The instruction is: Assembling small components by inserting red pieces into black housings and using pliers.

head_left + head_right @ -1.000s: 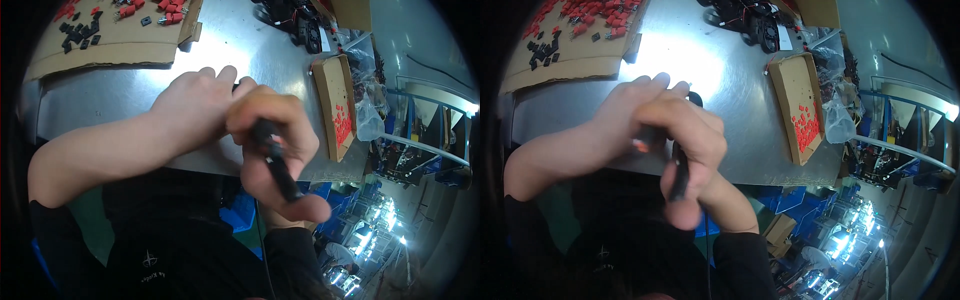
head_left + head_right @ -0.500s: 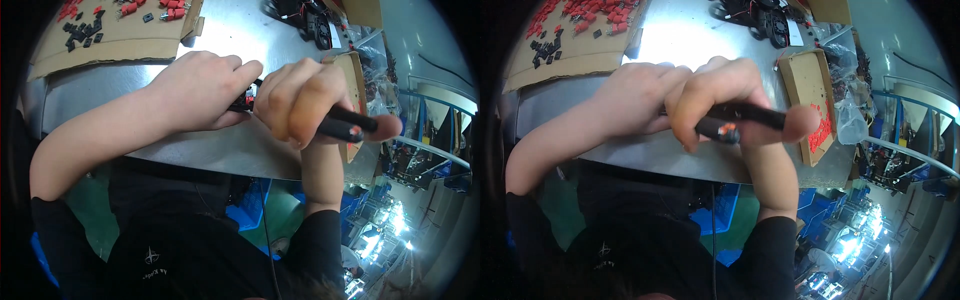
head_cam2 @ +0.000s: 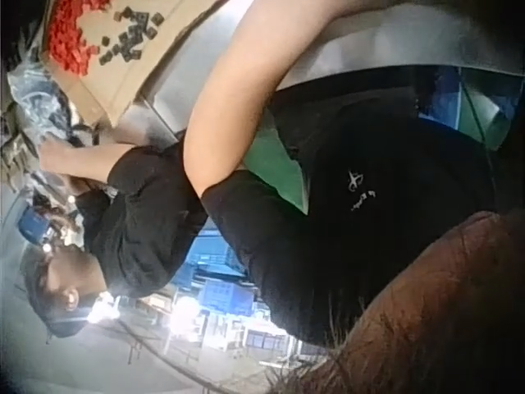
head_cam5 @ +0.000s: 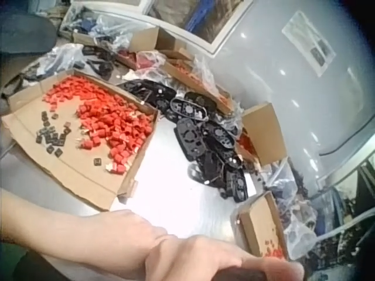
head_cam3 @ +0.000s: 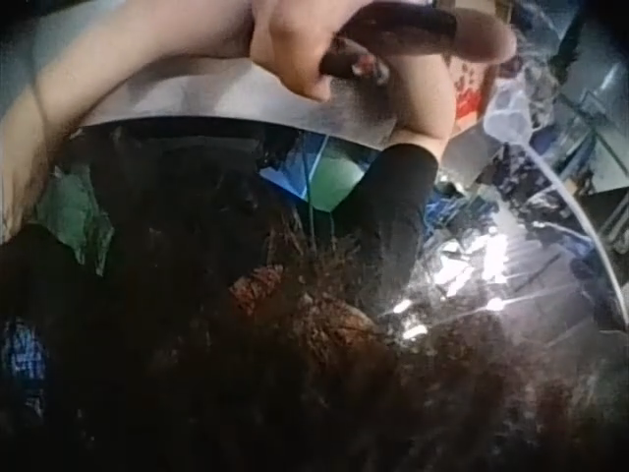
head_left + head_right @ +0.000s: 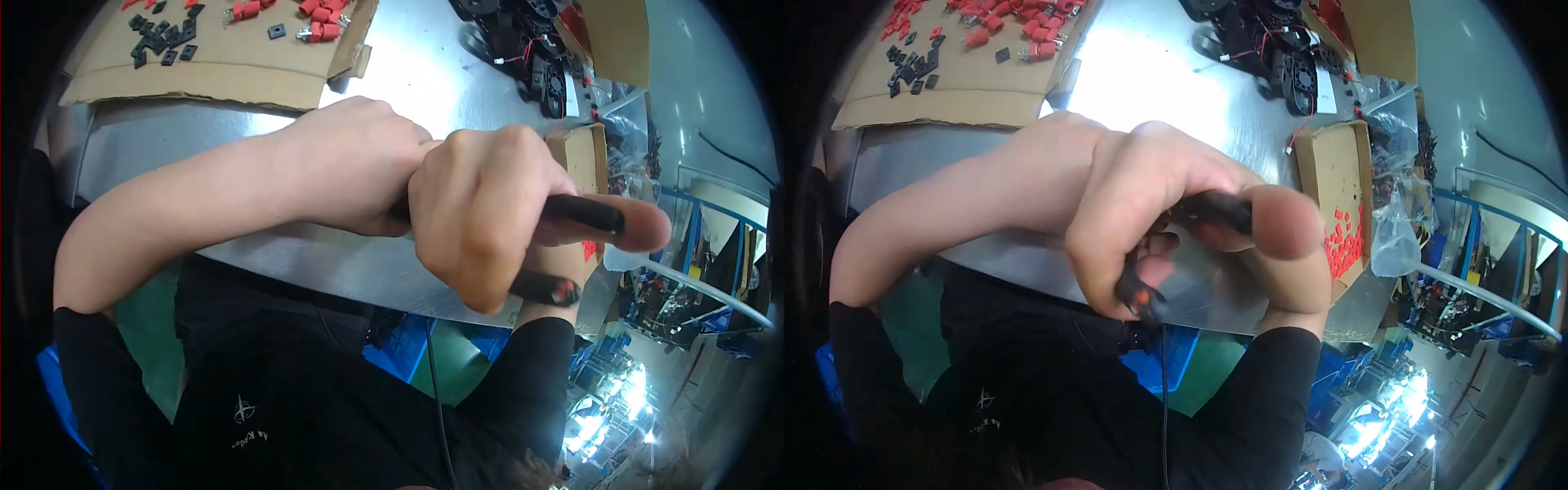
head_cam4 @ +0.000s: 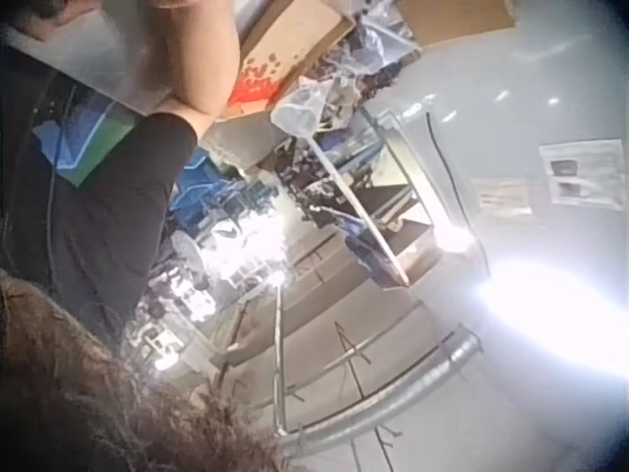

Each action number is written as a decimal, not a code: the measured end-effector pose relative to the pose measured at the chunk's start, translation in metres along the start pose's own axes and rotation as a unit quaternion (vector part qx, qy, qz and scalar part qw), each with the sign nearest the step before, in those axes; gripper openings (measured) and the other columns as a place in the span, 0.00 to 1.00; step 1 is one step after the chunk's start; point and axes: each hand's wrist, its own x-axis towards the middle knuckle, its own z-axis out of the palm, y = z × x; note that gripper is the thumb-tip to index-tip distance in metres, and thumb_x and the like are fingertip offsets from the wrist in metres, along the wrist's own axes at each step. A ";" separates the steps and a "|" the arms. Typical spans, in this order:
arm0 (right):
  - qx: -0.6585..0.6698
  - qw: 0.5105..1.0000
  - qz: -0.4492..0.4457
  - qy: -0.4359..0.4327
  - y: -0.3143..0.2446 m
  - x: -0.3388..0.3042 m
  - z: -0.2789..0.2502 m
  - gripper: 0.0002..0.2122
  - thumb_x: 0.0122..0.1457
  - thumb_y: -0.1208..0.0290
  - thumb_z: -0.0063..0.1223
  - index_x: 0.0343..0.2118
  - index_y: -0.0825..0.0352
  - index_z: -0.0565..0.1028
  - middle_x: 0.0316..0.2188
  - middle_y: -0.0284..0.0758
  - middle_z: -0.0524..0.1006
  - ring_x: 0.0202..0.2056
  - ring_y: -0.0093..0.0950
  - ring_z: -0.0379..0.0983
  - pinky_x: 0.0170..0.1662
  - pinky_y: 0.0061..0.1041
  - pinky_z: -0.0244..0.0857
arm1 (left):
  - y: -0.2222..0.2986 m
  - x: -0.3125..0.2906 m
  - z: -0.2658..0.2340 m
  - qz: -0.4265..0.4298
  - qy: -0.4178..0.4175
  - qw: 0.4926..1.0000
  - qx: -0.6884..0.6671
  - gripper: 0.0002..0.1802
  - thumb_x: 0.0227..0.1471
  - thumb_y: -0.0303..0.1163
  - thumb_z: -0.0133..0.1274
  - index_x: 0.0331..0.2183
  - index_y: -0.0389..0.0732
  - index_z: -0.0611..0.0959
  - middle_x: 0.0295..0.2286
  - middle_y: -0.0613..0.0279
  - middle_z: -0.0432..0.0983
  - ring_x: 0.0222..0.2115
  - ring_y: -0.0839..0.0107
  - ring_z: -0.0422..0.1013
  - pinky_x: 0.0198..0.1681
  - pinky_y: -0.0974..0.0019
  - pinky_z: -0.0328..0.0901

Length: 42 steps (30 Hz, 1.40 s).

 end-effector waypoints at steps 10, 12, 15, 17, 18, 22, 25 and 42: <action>-0.244 0.828 -0.162 0.478 -0.006 -0.033 0.065 0.49 0.51 0.16 0.35 0.53 0.65 0.69 0.36 0.38 0.68 0.29 0.26 0.64 0.32 0.27 0.59 | 0.017 -0.012 0.015 0.008 0.062 0.990 0.127 0.30 0.51 0.55 0.64 0.40 0.38 0.76 0.30 0.54 0.77 0.31 0.56 0.79 0.34 0.56 0.74; -0.216 0.785 -0.168 0.556 0.009 -0.027 0.077 0.50 0.49 0.14 0.34 0.53 0.65 0.69 0.35 0.37 0.68 0.29 0.27 0.64 0.34 0.29 0.58 | 0.020 -0.013 0.019 -0.001 0.074 0.987 0.140 0.29 0.51 0.54 0.64 0.40 0.39 0.74 0.32 0.55 0.76 0.32 0.57 0.78 0.33 0.56 0.74; -0.260 0.785 -0.187 0.531 0.021 -0.031 0.075 0.50 0.49 0.14 0.34 0.52 0.65 0.69 0.34 0.37 0.68 0.29 0.27 0.63 0.35 0.29 0.58 | 0.027 -0.014 0.020 0.011 0.063 0.989 0.135 0.29 0.51 0.52 0.65 0.41 0.40 0.74 0.33 0.55 0.76 0.33 0.58 0.78 0.33 0.57 0.74; -0.232 0.775 -0.201 0.552 0.024 -0.029 0.079 0.50 0.49 0.14 0.33 0.51 0.66 0.69 0.33 0.38 0.68 0.29 0.26 0.62 0.35 0.28 0.58 | 0.029 -0.015 0.022 0.015 0.065 0.988 0.139 0.28 0.51 0.52 0.65 0.40 0.40 0.74 0.33 0.56 0.75 0.34 0.58 0.78 0.33 0.57 0.74; -0.238 0.776 -0.199 0.550 0.023 -0.029 0.080 0.50 0.50 0.14 0.32 0.50 0.66 0.69 0.33 0.37 0.68 0.28 0.26 0.62 0.35 0.28 0.58 | 0.030 -0.015 0.023 0.015 0.070 0.987 0.143 0.28 0.51 0.52 0.65 0.40 0.40 0.74 0.33 0.56 0.75 0.34 0.59 0.78 0.33 0.58 0.74; -0.233 0.781 -0.210 0.540 0.025 -0.029 0.080 0.49 0.52 0.15 0.31 0.49 0.66 0.69 0.32 0.37 0.67 0.28 0.26 0.61 0.33 0.29 0.57 | 0.033 -0.017 0.023 0.000 0.069 0.986 0.151 0.27 0.50 0.51 0.66 0.40 0.41 0.74 0.33 0.57 0.75 0.34 0.60 0.78 0.31 0.58 0.74; -0.210 0.773 -0.224 0.555 0.024 -0.027 0.082 0.48 0.53 0.16 0.32 0.50 0.67 0.69 0.32 0.36 0.67 0.28 0.26 0.61 0.32 0.29 0.56 | 0.032 -0.019 0.027 0.000 0.091 0.983 0.157 0.28 0.49 0.51 0.66 0.40 0.41 0.74 0.32 0.58 0.75 0.33 0.62 0.78 0.29 0.61 0.74; -0.292 0.724 -0.209 0.589 0.040 -0.025 0.087 0.49 0.48 0.13 0.38 0.49 0.63 0.67 0.32 0.34 0.65 0.28 0.26 0.63 0.34 0.29 0.57 | 0.038 -0.018 0.032 -0.011 0.122 0.976 0.181 0.26 0.47 0.46 0.68 0.39 0.41 0.75 0.31 0.60 0.72 0.30 0.65 0.76 0.25 0.65 0.73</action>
